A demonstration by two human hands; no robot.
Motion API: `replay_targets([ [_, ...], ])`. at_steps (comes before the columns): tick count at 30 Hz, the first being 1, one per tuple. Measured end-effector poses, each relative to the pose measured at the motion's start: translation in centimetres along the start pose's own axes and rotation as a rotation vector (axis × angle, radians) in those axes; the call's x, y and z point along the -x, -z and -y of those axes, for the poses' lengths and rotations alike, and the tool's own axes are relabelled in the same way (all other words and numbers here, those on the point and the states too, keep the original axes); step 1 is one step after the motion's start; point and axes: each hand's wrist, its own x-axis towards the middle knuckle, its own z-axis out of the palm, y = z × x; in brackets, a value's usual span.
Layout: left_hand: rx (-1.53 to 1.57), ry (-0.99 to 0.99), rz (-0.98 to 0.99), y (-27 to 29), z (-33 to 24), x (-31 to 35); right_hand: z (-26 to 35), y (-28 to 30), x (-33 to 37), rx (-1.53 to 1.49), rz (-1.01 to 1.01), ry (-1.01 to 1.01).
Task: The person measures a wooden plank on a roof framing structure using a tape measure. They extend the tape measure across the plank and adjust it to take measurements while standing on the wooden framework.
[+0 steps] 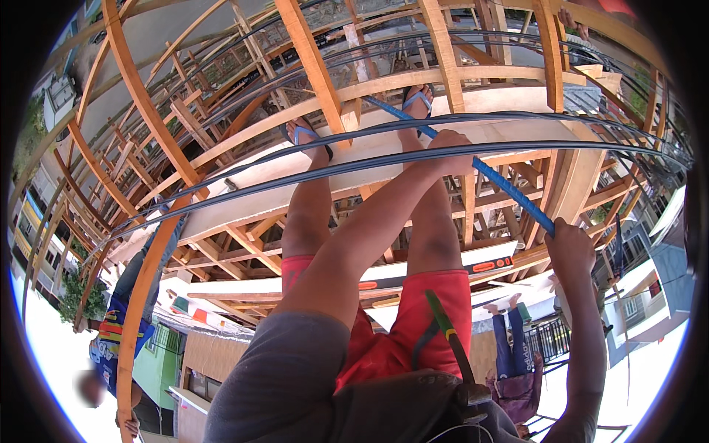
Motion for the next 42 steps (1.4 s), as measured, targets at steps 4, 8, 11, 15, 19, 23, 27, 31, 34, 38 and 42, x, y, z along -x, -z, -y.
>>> replay_targets([
  [4,0.024,0.025,-0.087,-3.7,0.6,-0.6,0.3,-2.9,-1.5,-0.002,0.002,-0.029],
  [8,0.044,0.047,-0.120,-5.2,0.1,-1.8,-2.1,-8.0,-4.8,-0.013,-0.132,0.032],
  [11,0.081,0.090,-0.183,-6.3,0.0,-3.0,-3.7,-11.0,-7.9,-0.033,-0.192,0.073],
  [15,0.078,0.114,-0.122,-7.1,-0.3,-5.1,-5.2,-13.4,-10.9,-0.006,-0.190,0.126],
  [19,0.147,0.157,-0.196,-8.2,-0.1,-8.1,-8.4,-14.7,-15.4,0.030,-0.297,0.175],
  [23,0.233,0.200,-0.238,-8.6,0.2,-9.5,-9.3,-12.3,-19.5,0.039,-0.263,0.218],
  [27,0.170,0.152,-0.212,-7.4,1.1,-9.9,-9.5,-12.6,-19.5,-0.015,-0.147,0.198],
  [31,0.145,0.045,-0.017,-9.5,-0.1,-4.4,-4.5,-18.4,-10.6,-0.198,-0.003,0.080],
  [34,0.093,0.073,0.004,-12.1,0.1,-0.8,0.6,-24.2,-4.3,-0.294,-0.020,0.008],
  [38,0.077,0.091,0.116,-11.3,-0.9,0.3,-0.5,-22.1,-3.6,-0.287,-0.062,0.063],
  [42,0.089,0.053,0.030,-5.2,-2.8,-0.1,-3.9,-10.1,-2.0,-0.105,-0.020,0.059],
])
